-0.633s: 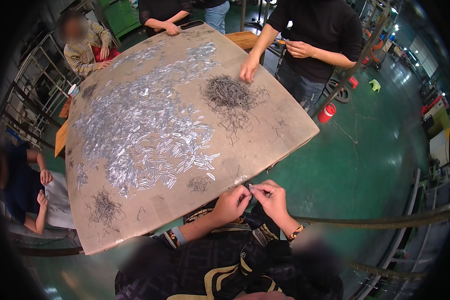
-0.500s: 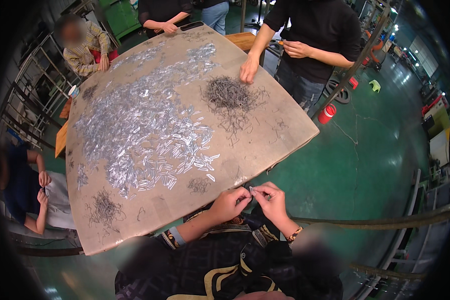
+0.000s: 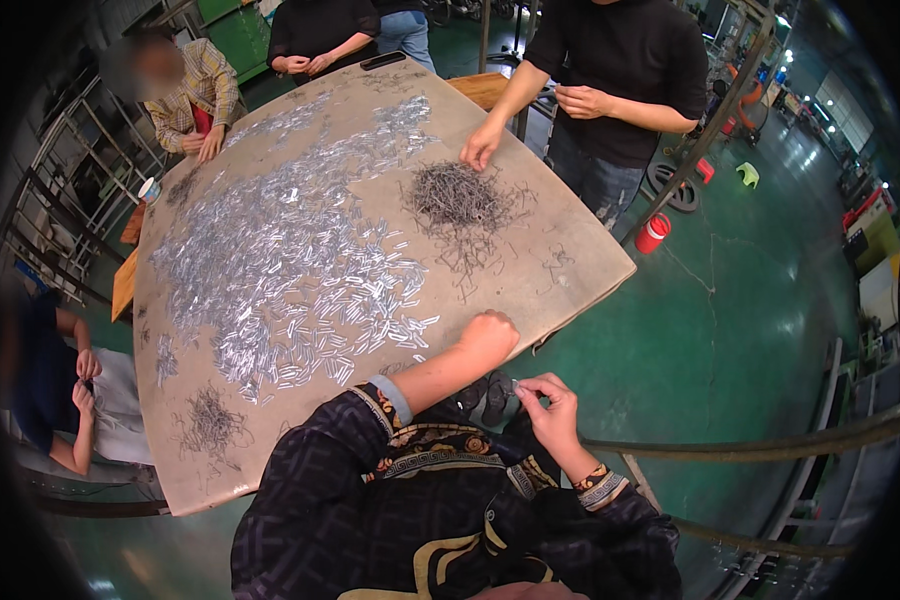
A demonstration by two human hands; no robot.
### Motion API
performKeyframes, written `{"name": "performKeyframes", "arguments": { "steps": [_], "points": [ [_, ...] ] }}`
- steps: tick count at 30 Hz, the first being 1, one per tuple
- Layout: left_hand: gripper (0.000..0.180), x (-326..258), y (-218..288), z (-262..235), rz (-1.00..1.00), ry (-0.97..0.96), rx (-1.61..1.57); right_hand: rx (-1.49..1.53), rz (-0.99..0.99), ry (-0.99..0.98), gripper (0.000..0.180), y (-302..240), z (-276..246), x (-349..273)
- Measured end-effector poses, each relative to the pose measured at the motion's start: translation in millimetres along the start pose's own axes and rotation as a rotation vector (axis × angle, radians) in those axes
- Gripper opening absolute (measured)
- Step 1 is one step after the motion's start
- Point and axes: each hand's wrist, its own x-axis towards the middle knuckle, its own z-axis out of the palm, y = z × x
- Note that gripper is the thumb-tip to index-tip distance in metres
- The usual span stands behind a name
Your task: The person sits at a large table and repeatedly picks up small metallic pieces and dark wire-like items, joining them by hand. They occasionally lift the assembled chain to inspect it before continuing the repetitive assembly process.
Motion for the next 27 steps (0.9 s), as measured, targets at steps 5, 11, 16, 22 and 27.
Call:
{"name": "performKeyframes", "arguments": {
  "steps": [5,11,16,22,27],
  "points": [
    [0.010,9.2,-0.1,3.5,-0.023,0.044,-0.005,0.014,0.023,0.008,0.009,-1.6,1.1,0.2],
    [0.006,-19.6,-12.9,-49.0,-0.325,-0.020,-0.812,-0.021,-0.019,0.027,0.010,-1.8,-0.4,2.5],
    [0.005,-70.4,10.0,-66.4,-0.382,0.011,-1.730,-0.046,0.010,0.003,0.008,4.0,3.5,1.7],
    [0.004,-90.3,31.2,-54.0,-0.459,0.147,-1.730,-0.051,0.059,-0.060,0.008,2.5,10.1,1.7],
    [0.005,-96.3,40.1,-46.7,-0.511,0.275,-1.623,-0.103,0.037,-0.105,0.007,-2.2,9.0,3.2]
  ]
}}
